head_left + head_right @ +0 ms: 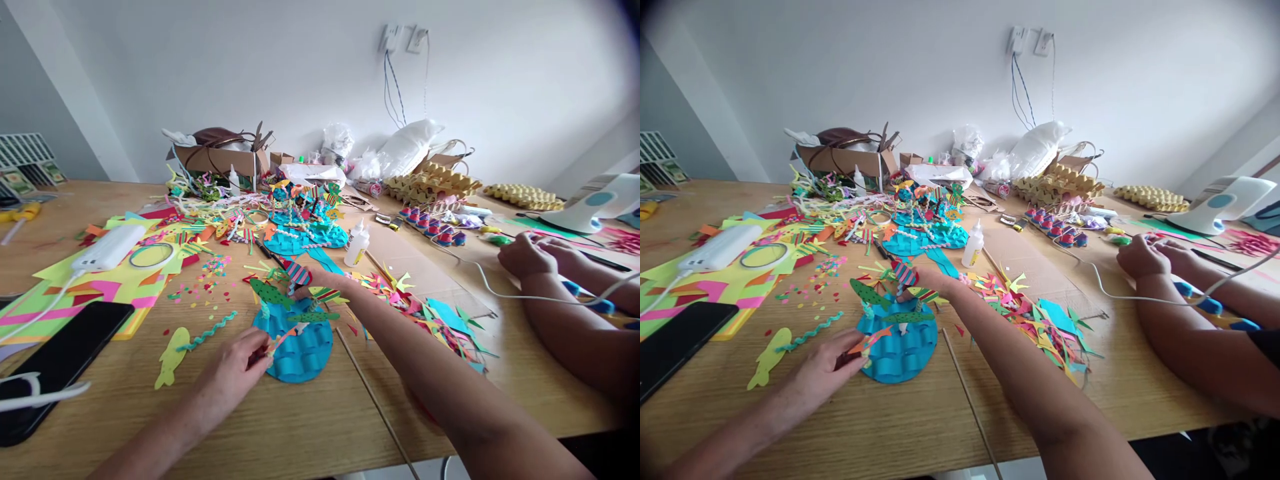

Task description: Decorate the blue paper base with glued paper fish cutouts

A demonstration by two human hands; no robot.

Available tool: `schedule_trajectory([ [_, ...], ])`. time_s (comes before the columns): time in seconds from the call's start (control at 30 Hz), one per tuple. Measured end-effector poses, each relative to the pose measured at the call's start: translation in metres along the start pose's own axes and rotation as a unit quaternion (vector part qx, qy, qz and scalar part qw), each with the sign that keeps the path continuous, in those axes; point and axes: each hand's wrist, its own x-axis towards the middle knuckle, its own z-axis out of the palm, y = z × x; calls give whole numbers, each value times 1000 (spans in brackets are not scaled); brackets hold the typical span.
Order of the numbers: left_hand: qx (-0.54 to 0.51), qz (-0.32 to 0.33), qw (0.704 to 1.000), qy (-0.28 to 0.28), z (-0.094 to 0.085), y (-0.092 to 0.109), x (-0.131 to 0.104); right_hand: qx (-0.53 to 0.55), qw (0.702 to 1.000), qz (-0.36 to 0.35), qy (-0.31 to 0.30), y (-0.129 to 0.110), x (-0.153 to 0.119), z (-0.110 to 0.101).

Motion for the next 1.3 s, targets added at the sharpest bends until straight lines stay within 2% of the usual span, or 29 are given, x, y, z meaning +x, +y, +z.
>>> schedule_trajectory([
  [0.13, -37, -26, 999, 16, -3, -6, 0, 6, 1000, 3, -2, -3, -2, 0],
  [0.27, -90, -33, 994, 52, 5, -16, -5, 6, 1000, -4, -12, -4, -3, 0],
  [0.4, -83, 23, 994, 61, 11, -20, -9, 11, 1000, -14, -3, -3, -2, 0],
  [0.6, -14, 100, 993, 65, 5, -15, -6, -13, 1000, -11, -3, -9, -4, 1],
  [0.73, 9, 128, 991, 38, 0, -12, -4, -29, 1000, -6, 2, -15, -6, 1],
  [0.9, 23, 126, 992, -1, -1, -13, -4, -22, 1000, -2, 8, -17, -6, 1],
  [1.07, 22, 123, 992, -3, 1, -14, -2, 17, 1000, -12, 0, -15, -6, 2],
  [1.3, 15, 138, 990, 16, 9, -22, -1, 0, 1000, 5, -3, -17, -6, 1],
])
